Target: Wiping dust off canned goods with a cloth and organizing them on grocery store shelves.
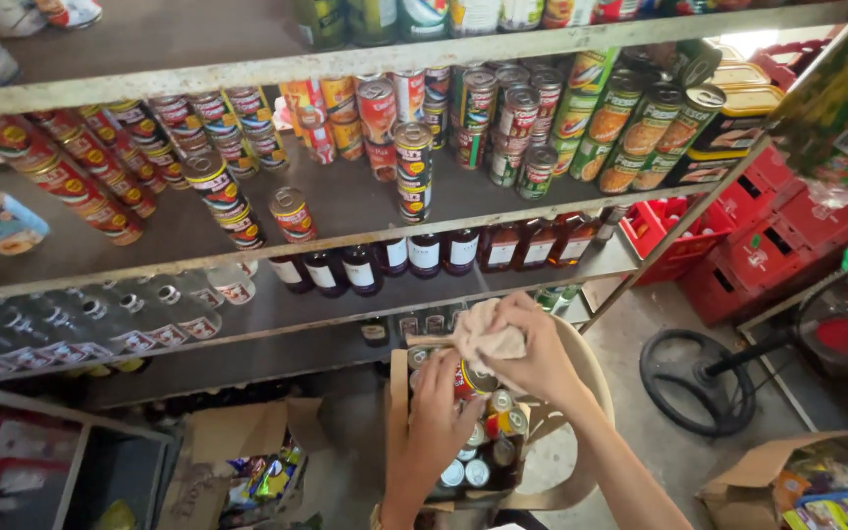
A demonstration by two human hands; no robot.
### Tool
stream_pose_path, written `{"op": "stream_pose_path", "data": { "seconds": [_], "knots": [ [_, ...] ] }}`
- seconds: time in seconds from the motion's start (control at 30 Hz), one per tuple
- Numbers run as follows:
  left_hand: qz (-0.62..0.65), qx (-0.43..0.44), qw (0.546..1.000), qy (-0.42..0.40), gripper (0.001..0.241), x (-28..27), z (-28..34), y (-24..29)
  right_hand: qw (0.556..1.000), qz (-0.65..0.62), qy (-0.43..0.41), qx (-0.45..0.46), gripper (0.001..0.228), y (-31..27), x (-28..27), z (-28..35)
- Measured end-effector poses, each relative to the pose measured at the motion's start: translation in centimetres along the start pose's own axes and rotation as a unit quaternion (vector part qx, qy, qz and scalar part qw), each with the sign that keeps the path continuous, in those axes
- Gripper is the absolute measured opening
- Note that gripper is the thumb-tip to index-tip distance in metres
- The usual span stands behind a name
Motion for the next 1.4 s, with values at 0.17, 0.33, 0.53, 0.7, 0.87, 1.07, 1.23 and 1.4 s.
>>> {"op": "stream_pose_path", "data": {
  "seconds": [0.17,0.33,0.53,0.7,0.87,1.07,1.23,1.4],
  "knots": [
    [-0.077,-0.036,0.996,-0.034,0.065,-5.4,-1.1,4.7,0.999,-0.027,-0.035,0.022,0.036,1.9,-0.1,1.8],
    [-0.103,-0.018,0.993,-0.061,0.066,-5.1,-0.6,4.0,0.996,-0.065,-0.057,-0.003,0.039,-1.4,1.1,1.8],
    [-0.064,0.006,0.997,-0.030,0.068,-4.1,-0.2,2.6,0.999,0.003,0.043,-0.011,0.036,0.0,1.9,1.3],
    [0.086,-0.137,0.987,0.003,0.068,-3.9,-0.4,1.4,0.992,0.015,0.128,-0.018,0.030,2.8,0.5,1.8],
    [0.373,-0.348,0.856,0.080,0.058,-0.3,-1.5,-3.9,0.965,-0.190,0.155,0.096,0.046,-0.3,1.1,1.5],
    [0.676,-0.355,0.638,0.097,0.034,1.9,-3.2,-5.0,0.989,0.044,0.101,-0.095,0.052,0.4,5.6,3.6],
    [0.702,-0.328,0.623,0.110,0.039,5.8,-1.5,-9.3,0.987,0.050,0.138,-0.059,0.045,-0.6,4.8,2.4],
    [0.611,-0.381,0.665,0.196,0.052,6.2,-1.9,-11.3,0.988,0.008,0.138,-0.065,0.041,-1.8,8.3,3.2]
  ]
}}
Point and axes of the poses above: each hand's wrist, its own z-axis away from the middle knuckle, its own x-axis out of the palm, y = z × x, the point moved 3 cm from there along -z, towards the middle knuckle, and after that the axes turned 6 degrees about -z, right-handed, at the moved point
